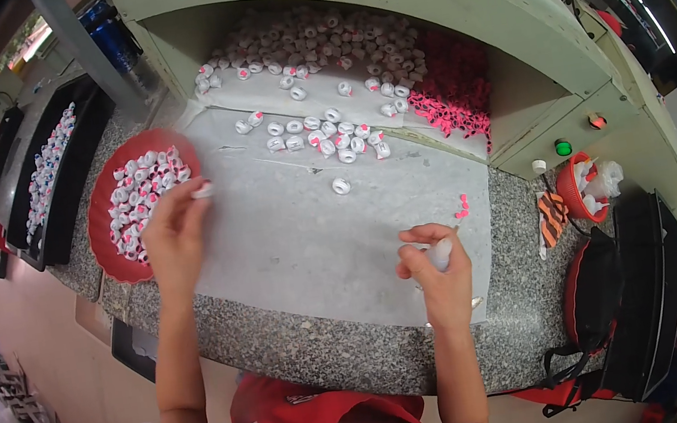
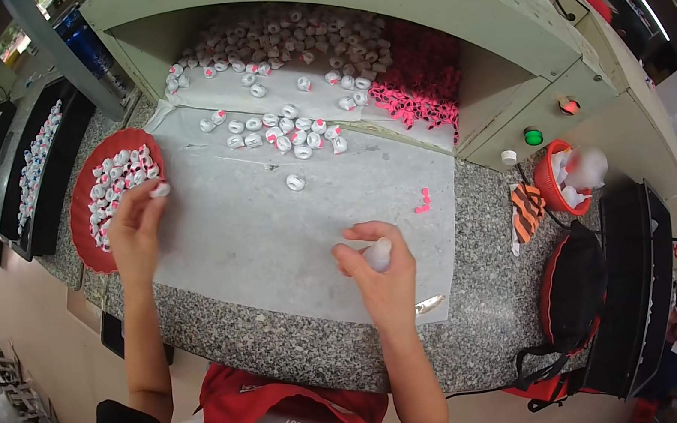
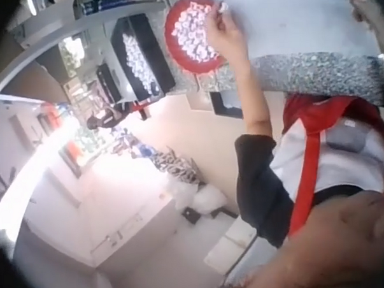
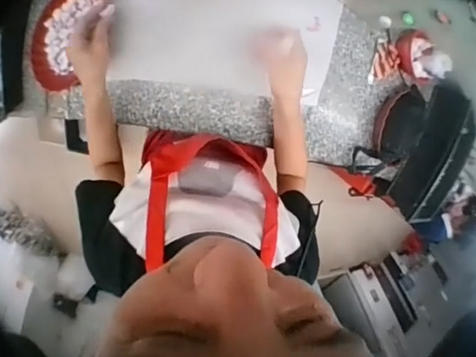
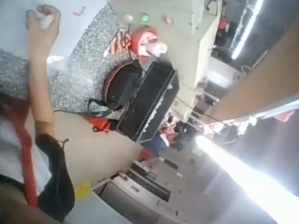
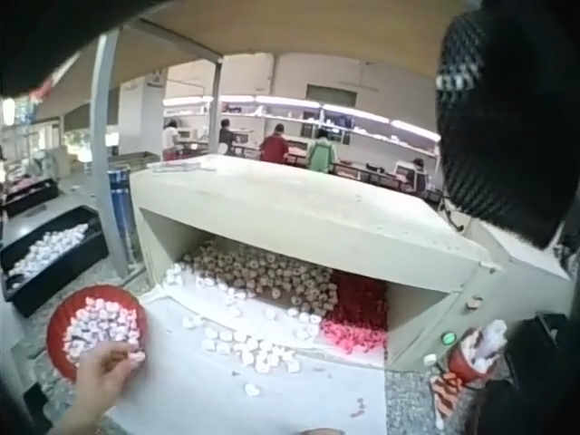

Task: Gluing small pink bows onto white toy heads at a factory assembly line.

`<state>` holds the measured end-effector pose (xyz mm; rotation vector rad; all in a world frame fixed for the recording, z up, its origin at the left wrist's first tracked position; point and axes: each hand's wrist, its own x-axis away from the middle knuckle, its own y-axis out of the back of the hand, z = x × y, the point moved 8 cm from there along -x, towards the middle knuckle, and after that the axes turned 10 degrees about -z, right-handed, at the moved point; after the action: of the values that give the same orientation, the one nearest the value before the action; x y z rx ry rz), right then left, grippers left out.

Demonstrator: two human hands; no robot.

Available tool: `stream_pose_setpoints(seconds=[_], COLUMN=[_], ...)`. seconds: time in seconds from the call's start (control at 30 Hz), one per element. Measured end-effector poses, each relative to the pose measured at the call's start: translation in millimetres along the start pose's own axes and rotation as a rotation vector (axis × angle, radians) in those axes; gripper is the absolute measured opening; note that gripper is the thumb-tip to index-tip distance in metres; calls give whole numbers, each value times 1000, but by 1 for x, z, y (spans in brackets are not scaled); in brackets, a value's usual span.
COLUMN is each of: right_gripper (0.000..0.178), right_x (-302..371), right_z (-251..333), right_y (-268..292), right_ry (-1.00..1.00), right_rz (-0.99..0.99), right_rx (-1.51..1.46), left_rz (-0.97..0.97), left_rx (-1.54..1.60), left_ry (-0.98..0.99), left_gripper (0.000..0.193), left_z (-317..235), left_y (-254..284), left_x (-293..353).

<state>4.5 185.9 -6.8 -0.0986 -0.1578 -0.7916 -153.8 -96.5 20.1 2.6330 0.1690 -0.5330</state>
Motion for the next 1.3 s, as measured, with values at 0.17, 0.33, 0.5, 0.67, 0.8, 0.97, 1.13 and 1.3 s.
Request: stream_pose_setpoints(seconds=[0.17,0.33,0.5,0.67,0.8,0.97,1.13,1.3], right_gripper=[32,36,33,30,32,26,27,24], right_x=[6,10,24,38,57,74,69,71], right_z=[1,2,30,44,60,71,66,75], right_y=[-7,-2,6,24,28,9,7,2], right_ry=[170,184,147,236,570,849,800,961], right_rz=[35,109,-15,-153,-253,-94,-91,-42], right_rx=[61,72,-126,-152,29,237,263,224], left_rz=[-105,388,688,812,524,457,453,468], left_rx=[-407,-392,957,996,934,883,953,932], left_ry=[-495,-795,803,800,470,250,258,243], left_gripper=[29,28,24,30,30,30,29,30], left_z=[-46,-62,-64,-70,-83,-93,-94,-94], left_y=[-36,-152,-124,-133,-115,-106,-106,-107], left_x=[2,47,70,96,75,77,79,80])
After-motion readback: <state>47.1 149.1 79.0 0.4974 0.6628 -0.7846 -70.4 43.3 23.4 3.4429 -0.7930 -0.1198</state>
